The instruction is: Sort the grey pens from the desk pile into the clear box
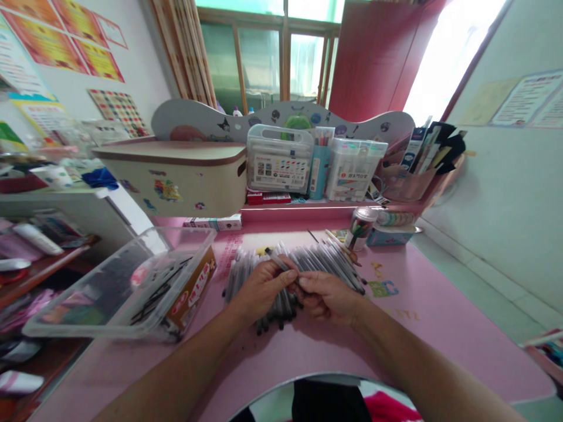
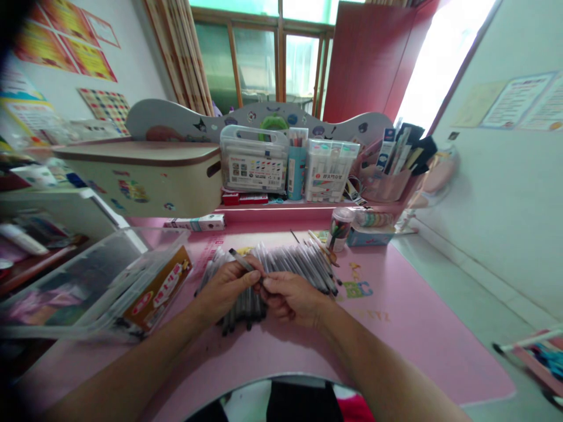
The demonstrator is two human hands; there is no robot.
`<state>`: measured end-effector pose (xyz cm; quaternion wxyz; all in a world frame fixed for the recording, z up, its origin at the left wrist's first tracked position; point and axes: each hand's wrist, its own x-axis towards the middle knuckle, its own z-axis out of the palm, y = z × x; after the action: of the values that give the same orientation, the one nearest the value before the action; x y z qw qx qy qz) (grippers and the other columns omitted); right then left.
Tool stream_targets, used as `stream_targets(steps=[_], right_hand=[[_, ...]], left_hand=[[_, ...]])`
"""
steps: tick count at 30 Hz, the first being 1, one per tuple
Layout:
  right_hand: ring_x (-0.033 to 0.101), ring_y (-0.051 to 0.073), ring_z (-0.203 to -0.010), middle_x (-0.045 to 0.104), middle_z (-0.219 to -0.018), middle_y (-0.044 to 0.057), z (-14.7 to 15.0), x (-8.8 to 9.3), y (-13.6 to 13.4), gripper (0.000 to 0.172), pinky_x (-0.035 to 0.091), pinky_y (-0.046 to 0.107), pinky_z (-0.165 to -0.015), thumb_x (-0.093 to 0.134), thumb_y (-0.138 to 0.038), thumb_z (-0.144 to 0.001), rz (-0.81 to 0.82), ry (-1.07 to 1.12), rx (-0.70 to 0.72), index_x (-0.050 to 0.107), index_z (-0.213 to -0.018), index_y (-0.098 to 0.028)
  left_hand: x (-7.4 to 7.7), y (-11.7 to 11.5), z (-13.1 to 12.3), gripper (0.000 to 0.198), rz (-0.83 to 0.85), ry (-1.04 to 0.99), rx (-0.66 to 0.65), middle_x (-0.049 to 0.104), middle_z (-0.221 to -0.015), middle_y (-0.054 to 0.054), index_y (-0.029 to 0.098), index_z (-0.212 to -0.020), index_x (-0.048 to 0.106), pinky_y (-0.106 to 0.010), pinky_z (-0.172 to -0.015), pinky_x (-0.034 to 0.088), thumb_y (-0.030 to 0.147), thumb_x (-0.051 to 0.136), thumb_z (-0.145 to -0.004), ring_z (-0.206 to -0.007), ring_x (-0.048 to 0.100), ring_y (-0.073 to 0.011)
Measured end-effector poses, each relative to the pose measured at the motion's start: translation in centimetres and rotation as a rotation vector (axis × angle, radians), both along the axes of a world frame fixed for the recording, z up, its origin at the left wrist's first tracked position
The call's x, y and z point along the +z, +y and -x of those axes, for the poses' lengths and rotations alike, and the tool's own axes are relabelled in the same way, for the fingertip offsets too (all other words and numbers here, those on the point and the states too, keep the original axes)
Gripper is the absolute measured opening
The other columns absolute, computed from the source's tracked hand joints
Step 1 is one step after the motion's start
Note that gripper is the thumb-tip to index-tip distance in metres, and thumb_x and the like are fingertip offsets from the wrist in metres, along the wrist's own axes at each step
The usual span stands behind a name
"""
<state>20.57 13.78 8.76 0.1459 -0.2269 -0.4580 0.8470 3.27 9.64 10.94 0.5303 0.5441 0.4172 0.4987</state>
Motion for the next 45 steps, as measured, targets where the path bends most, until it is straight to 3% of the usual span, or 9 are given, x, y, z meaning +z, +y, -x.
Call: stream_targets(steps=[3, 6, 9, 12, 20, 26, 32, 37, 45], right_hand=[[0.011, 0.005, -0.040, 0.027, -0.050, -0.013, 0.2, -0.3, 0.0, 0.036, 0.008, 0.020, -0.038, 0.067, -0.052, -0.079, -0.094, 0.010, -0.045, 0.051, -0.086, -0.020], [0.030, 0.008, -0.046, 0.037, -0.055, -0.008, 0.6, -0.6, -0.1, 0.027, 0.024, 0.021, -0.044, 0.062, -0.045, -0.085, -0.477, -0.060, -0.204, 0.057, -0.086, -0.018], [0.051, 0.014, -0.069, 0.057, -0.072, 0.000, 0.9, -0.9, -0.4, 0.016, 0.039, 0.026, -0.066, 0.052, -0.028, -0.091, -0.945, -0.198, -0.352, 0.062, -0.084, -0.017], [0.056, 0.017, -0.079, 0.064, -0.083, 0.003, 1.1, -1.1, -0.6, 0.021, 0.040, 0.029, -0.075, 0.045, -0.023, -0.094, -1.087, -0.250, -0.394, 0.064, -0.088, -0.017], [0.055, 0.016, -0.078, 0.062, -0.083, 0.001, 1.0, -0.7, -0.9, 0.023, 0.041, 0.028, -0.074, 0.045, -0.029, -0.096, -1.040, -0.256, -0.373, 0.064, -0.092, -0.017], [0.046, 0.014, -0.057, 0.054, -0.068, -0.001, 0.1, -1.0, -0.1, 0.033, 0.034, 0.026, -0.054, 0.057, -0.041, -0.089, -0.909, -0.256, -0.421, 0.062, -0.112, -0.018], [0.032, 0.010, -0.048, 0.042, -0.059, -0.005, 0.1, -0.7, 0.8, 0.033, 0.022, 0.022, -0.043, 0.053, -0.052, -0.089, -0.595, -0.177, -0.621, 0.059, -0.085, -0.020], [0.027, 0.007, -0.041, 0.040, -0.051, -0.007, 0.4, -0.9, 0.9, 0.044, 0.017, 0.021, -0.038, 0.053, -0.061, -0.084, -0.366, -0.113, -0.588, 0.048, -0.070, -0.021], [0.025, 0.006, -0.034, 0.039, -0.040, -0.007, 0.1, -0.9, 1.0, 0.050, 0.015, 0.021, -0.035, 0.056, -0.063, -0.082, -0.311, -0.160, -0.502, 0.048, -0.060, -0.020]], left_hand=[[-0.2, 0.1, 0.0, 0.018, -0.005, 0.026, 0.038, 0.061, -0.063, 0.001, 0.017, -0.076, 0.066, -0.027, -0.064, 0.046, 0.034, 0.067, -0.078, -0.062, 0.058, -0.0144], [-0.6, 0.3, 0.0, 0.017, -0.008, 0.071, 0.158, 0.060, -0.062, 0.002, 0.016, -0.075, 0.067, -0.025, -0.060, 0.044, 0.033, 0.069, -0.077, -0.058, 0.054, -0.0124], [-1.0, 0.4, -0.1, 0.016, -0.009, 0.095, 0.226, 0.062, -0.064, 0.002, 0.016, -0.075, 0.069, -0.025, -0.060, 0.045, 0.032, 0.071, -0.075, -0.059, 0.055, -0.0124], [-1.1, 0.4, -0.3, 0.015, -0.010, 0.078, 0.245, 0.064, -0.067, 0.000, 0.016, -0.074, 0.069, -0.026, -0.062, 0.047, 0.032, 0.071, -0.075, -0.062, 0.057, -0.0137], [-0.8, 0.5, -0.1, 0.015, -0.044, 0.070, 0.225, 0.060, -0.063, 0.000, 0.017, -0.071, 0.069, -0.026, -0.066, 0.046, 0.032, 0.069, -0.077, -0.064, 0.056, -0.0149], [-1.6, 1.3, 0.6, 0.024, 0.052, -0.092, 0.284, 0.064, -0.082, -0.001, 0.019, -0.083, 0.066, -0.022, -0.057, 0.044, 0.043, 0.065, -0.082, -0.066, 0.055, -0.0123], [-1.3, 0.9, 0.9, 0.042, 0.188, -0.179, -0.005, 0.058, -0.063, 0.006, 0.023, -0.114, 0.048, -0.018, -0.044, 0.030, 0.040, 0.069, -0.081, -0.046, 0.042, -0.0076], [-0.7, 0.2, 0.8, 0.033, 0.356, -0.271, -0.277, 0.050, -0.052, 0.007, 0.022, -0.104, 0.049, -0.018, -0.040, 0.020, 0.035, 0.068, -0.080, -0.038, 0.032, -0.0055], [-1.1, 0.4, 1.2, 0.016, 0.396, -0.524, -0.347, 0.045, -0.052, 0.006, 0.018, -0.096, 0.062, -0.016, -0.040, 0.023, 0.027, 0.065, -0.083, -0.039, 0.031, -0.0039]])
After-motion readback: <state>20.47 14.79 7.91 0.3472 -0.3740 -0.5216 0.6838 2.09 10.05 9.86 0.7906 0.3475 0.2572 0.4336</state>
